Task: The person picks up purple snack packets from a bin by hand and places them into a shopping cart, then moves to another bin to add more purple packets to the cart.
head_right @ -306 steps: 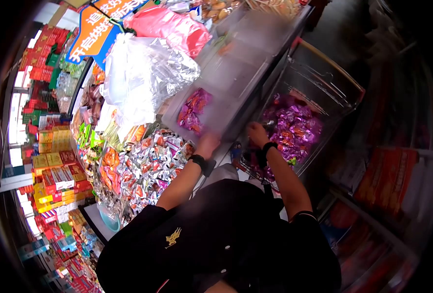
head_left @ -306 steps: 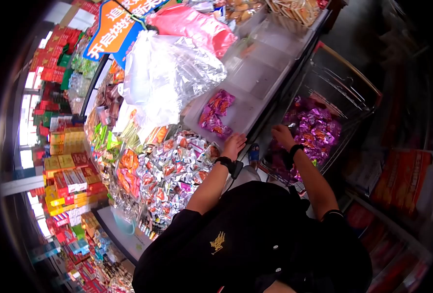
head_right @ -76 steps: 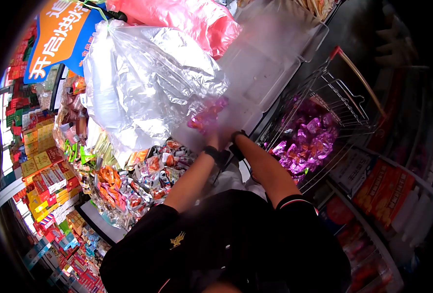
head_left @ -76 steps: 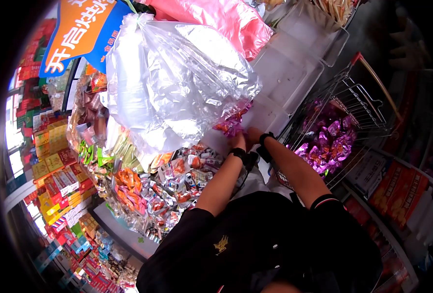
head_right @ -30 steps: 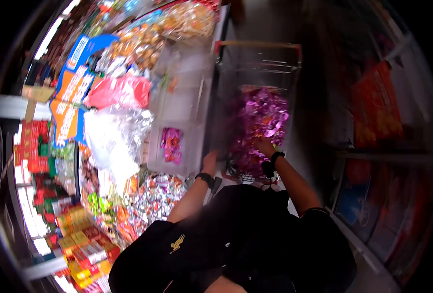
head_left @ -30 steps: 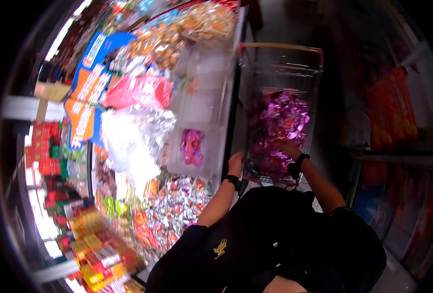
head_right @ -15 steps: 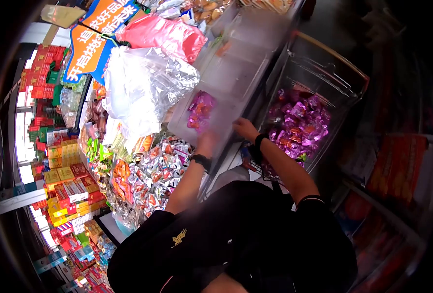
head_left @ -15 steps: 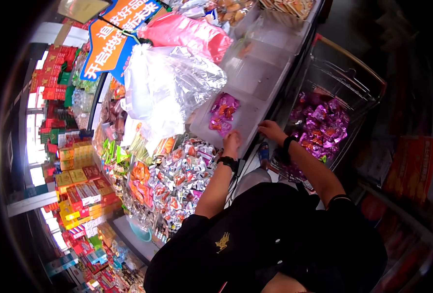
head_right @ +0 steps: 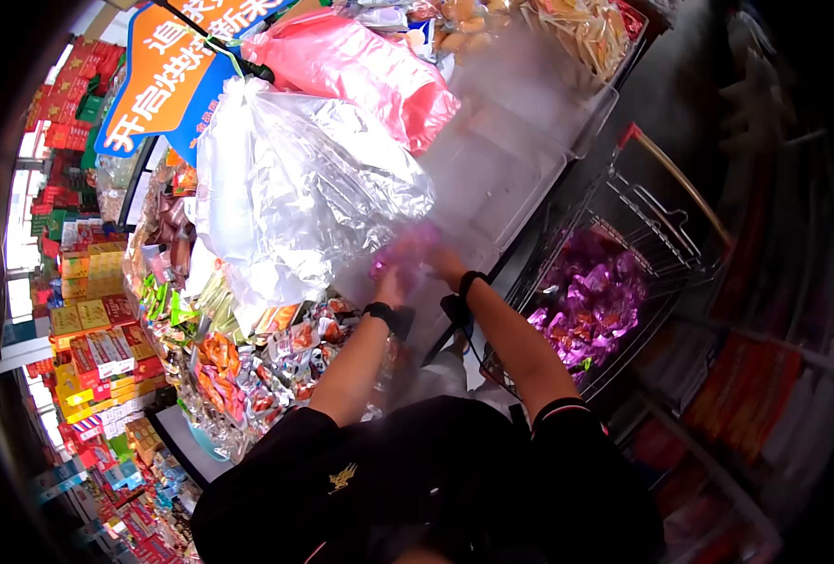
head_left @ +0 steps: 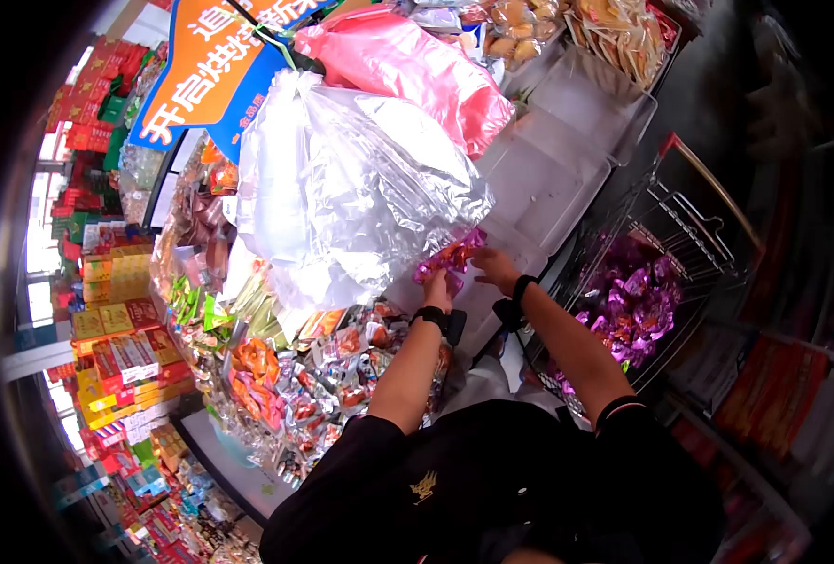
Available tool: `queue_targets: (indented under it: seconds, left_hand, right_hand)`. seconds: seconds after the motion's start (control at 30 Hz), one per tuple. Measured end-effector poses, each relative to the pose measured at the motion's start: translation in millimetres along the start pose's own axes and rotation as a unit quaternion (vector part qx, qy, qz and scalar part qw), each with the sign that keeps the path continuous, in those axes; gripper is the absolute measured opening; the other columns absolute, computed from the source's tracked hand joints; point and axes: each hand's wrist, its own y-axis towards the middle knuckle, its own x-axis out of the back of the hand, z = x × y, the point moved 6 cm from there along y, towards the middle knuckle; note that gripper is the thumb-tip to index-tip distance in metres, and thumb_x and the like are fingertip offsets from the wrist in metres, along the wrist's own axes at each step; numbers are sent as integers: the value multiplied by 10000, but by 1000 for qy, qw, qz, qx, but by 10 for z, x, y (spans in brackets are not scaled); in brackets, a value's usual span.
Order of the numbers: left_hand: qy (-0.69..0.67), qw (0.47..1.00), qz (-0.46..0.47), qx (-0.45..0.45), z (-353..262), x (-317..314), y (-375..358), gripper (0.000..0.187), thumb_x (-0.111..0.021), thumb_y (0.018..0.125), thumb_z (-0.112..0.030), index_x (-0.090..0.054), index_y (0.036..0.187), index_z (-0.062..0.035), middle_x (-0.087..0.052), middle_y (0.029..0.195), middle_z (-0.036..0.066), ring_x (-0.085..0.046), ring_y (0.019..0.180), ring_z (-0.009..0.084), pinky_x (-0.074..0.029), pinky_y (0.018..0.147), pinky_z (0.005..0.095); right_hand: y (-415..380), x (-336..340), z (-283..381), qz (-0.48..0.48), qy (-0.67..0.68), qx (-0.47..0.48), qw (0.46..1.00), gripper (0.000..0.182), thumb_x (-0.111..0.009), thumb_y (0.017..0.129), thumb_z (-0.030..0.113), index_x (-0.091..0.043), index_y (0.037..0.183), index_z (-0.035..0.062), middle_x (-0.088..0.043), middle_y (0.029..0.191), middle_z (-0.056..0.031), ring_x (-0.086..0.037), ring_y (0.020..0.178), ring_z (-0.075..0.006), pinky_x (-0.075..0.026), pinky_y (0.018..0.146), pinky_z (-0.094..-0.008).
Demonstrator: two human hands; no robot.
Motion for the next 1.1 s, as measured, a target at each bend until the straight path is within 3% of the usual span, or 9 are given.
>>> queue_targets:
  seconds: [0.17, 0.37, 0.5, 0.57, 0.67, 0.77, 0.9, 1.0, 1.1]
  left_hand:
    - [30, 999, 14, -28, -130, -323, -151, 166, -482, 913, -236, -586, 975, -121, -615, 831, 21, -584, 674, 161, -486, 585, 302]
    - [52, 995, 79, -33, -366, -585, -583, 160, -496, 899, -210, -592, 988, -119, -621, 858, 34, -569, 682, 147, -478, 583, 306]
    - [57, 990, 74, -106, -347, -504, -618, 153, -619, 858, -171, -562, 987, -113, -608, 848, 38, -570, 651, 116, -457, 490, 255]
    - [163, 981, -16, -105, -246, -297, -643, 249, -607, 865, -144, -493, 1079, -88, -580, 952, 62, -581, 789, 141, -496, 595, 262]
    - [230, 961, 1, -152, -262, -462, -1086, 328, -592, 873, -150, -430, 1152, -92, -554, 989, 62, -586, 825, 164, -513, 703, 305]
    - [215, 974, 52, -53, -81, -578, -1344, 307, -577, 883, -160, -434, 1146, -90, -556, 984, 61, -594, 834, 167, -507, 741, 327]
    - [257, 961, 89, -38, 140, -865, -1675, 307, -588, 881, -184, -450, 1132, -75, -549, 975, 56, -562, 828, 140, -481, 707, 287]
    - [288, 946, 130, -76, 341, -1158, -1963, 297, -596, 881, -203, -462, 1100, -52, -574, 926, 54, -562, 816, 128, -475, 695, 277]
    - [449, 852, 178, -203, 572, -1405, -1988, 327, -571, 905, -240, -447, 1100, -7, -591, 926, 69, -592, 820, 133, -474, 697, 248]
  right_hand:
    - [134, 62, 245, -78, 197, -230, 950, 429, -564, 865, 151, -459, 1274, 79, -538, 1185, -37, -487, 1103, -184, -406, 927, -394]
    - [672, 88, -520, -76, 138, -102, 982, 389, -554, 862, 119, -475, 1235, 42, -591, 1083, -84, -596, 939, -200, -500, 781, -367]
    - [660, 93, -565, -101, 129, -137, 977, 379, -557, 854, 91, -473, 1213, 1, -607, 1003, -120, -628, 815, -208, -536, 695, -327]
    - [549, 168, -629, -123, 109, -143, 976, 379, -566, 853, 91, -469, 1204, -14, -614, 971, -124, -633, 793, -209, -540, 689, -310]
    - [176, 271, -321, -105, 51, -209, 971, 392, -578, 852, 93, -451, 1209, -10, -611, 972, -126, -633, 806, -198, -538, 698, -291]
    - [-347, 434, 423, -99, 116, -178, 972, 420, -571, 856, 91, -421, 1237, 1, -616, 948, -120, -633, 801, -186, -535, 695, -286]
    - [-1134, 747, 1033, -85, 120, -137, 980, 480, -598, 848, 76, -398, 1284, 62, -616, 927, -102, -613, 790, -146, -515, 699, -265]
    - [-1650, 985, 829, -120, 140, -94, 978, 496, -592, 840, 28, -393, 1291, 79, -610, 879, -89, -599, 768, -130, -501, 669, -249]
    - [-2264, 1223, 947, -166, 163, -81, 969, 494, -568, 841, -2, -386, 1295, 73, -600, 865, -88, -601, 754, -133, -500, 664, -237]
